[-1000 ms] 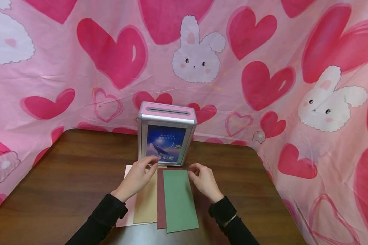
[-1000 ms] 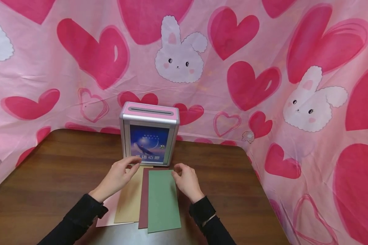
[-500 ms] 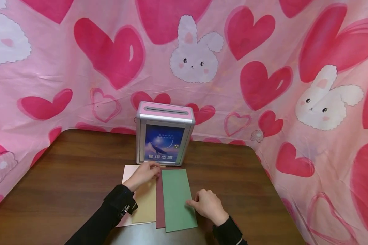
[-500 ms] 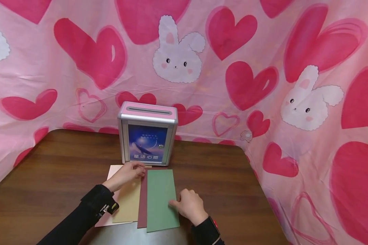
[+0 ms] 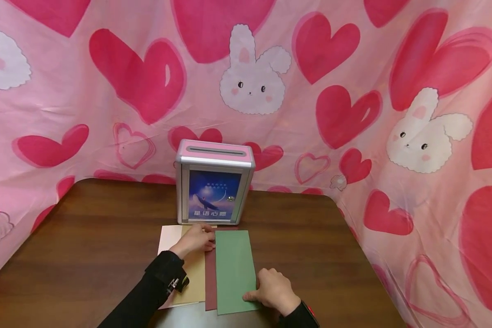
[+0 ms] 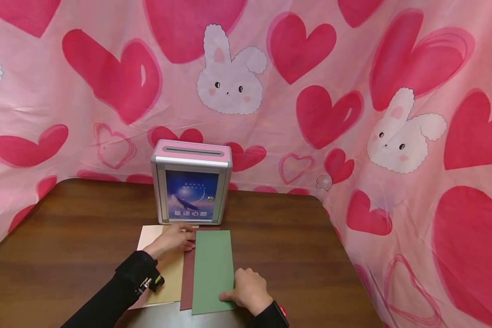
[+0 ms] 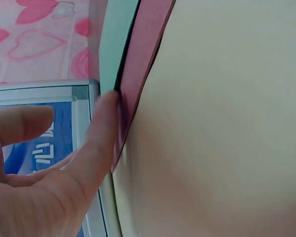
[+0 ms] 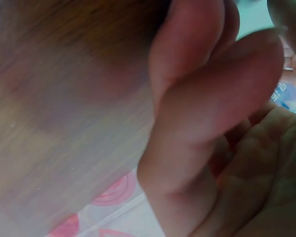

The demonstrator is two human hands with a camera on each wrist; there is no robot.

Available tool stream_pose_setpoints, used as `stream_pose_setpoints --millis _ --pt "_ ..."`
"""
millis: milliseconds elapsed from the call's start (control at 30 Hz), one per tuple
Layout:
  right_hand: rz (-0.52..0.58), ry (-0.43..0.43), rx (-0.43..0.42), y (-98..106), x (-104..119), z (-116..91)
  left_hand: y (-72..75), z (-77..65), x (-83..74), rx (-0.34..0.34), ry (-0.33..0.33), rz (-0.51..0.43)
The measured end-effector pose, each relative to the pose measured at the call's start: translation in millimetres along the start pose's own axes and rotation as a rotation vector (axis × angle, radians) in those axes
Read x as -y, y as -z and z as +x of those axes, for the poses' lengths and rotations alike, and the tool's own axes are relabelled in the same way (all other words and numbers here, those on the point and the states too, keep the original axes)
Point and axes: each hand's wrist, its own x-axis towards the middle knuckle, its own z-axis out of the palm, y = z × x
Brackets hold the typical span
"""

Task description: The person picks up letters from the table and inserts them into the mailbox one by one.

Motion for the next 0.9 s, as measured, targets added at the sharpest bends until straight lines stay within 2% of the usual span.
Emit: stream_pose_setpoints --millis 133,267,400,567,633,733,900 --pt "-0.006 -0.009 0.012 2 1 2 -4.6 5.2 1.1 0.025 0.026 -0.054" --pt "-0.014 -0.027 0.025 2 0 3 -9.8 9.3 3.2 0.045 0.037 -0.058" --pt "-0.015 -0.027 0.027 2 -1 4 -14.2 11.0 1.2 0.048 0.011 0.030" --pt "-0.007 -0.018 0.034 3 -1 4 -18.3 9.5 -4.4 0.057 -0.075 0.210" --pt "0.000 -0.017 0.043 3 -2 4 -18.6 8.3 -5.2 0.072 -0.105 0.237" --pt "0.009 -0.016 0.055 3 -2 5 -17.5 7.5 -4.8 0.114 -0.119 0.189" --pt "0.079 0.001 0.044 2 -5 7 -12.2 6.9 -2.5 0.171 -0.100 0.012"
